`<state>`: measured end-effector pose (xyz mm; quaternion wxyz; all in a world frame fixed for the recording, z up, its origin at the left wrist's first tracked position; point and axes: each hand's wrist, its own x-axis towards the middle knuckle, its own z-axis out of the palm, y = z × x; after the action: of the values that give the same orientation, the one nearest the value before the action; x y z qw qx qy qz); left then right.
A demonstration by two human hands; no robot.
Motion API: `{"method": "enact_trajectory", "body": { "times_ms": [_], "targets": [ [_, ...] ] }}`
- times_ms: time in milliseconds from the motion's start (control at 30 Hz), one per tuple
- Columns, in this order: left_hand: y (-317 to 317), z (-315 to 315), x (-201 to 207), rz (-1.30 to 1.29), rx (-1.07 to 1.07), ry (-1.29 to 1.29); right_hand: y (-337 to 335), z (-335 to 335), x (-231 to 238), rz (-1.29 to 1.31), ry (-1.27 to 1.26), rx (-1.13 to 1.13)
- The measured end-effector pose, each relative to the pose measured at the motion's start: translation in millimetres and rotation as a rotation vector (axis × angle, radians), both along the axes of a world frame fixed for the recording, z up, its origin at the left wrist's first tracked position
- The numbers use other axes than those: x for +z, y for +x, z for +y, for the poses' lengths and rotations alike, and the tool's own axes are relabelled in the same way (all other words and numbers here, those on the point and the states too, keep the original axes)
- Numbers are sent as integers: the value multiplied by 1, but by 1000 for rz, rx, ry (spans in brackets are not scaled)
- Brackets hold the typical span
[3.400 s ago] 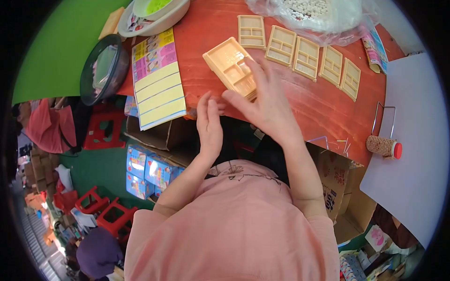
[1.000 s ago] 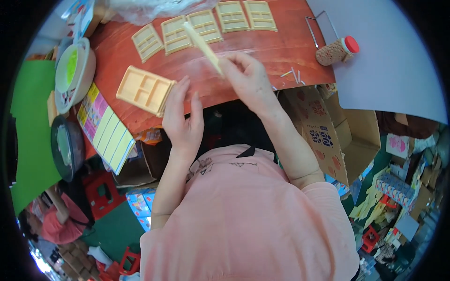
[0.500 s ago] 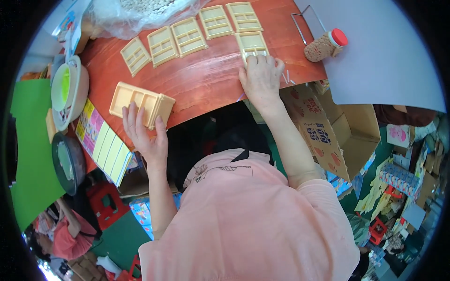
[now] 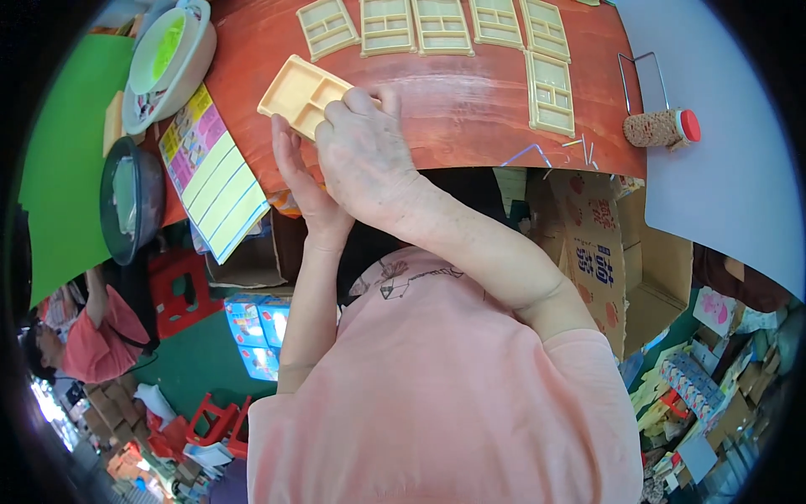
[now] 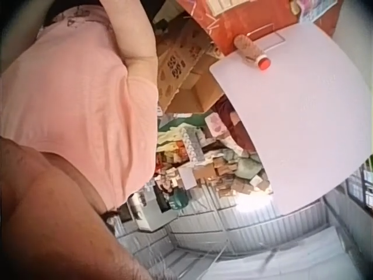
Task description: Packaging small white components and stickers into compartments of wooden trays.
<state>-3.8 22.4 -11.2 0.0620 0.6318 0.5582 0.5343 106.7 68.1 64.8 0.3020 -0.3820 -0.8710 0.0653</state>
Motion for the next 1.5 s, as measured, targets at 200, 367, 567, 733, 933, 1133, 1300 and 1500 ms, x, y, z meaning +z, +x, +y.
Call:
{"method": "enact_trajectory", "body": {
  "times_ms": [200,367,567,733,933,1133,1300,1500],
  "targets": [
    [4,4,0,-14,-11,14,1,-1,2,31,76,-53],
    [-3,6,-5,185,-6,91,38,-8,32,146,217,-169],
    [-6,6,1,303,34,78,109,13,-20,-118,149,-426],
    [-7,6,2,305,34,71,126,29,-57,-290,79,-569],
    [-9,3,1,234,12,52,102,22,-23,-93,45,-396],
    [1,4,-1,57,13,73,17,3,1,113,17,-61],
    [1,3,-10,31,37,102,0,-2,-3,-17,29,-63],
    [2,6,-5,78,76,145,2,-3,3,92,2,-54]
  ]
}}
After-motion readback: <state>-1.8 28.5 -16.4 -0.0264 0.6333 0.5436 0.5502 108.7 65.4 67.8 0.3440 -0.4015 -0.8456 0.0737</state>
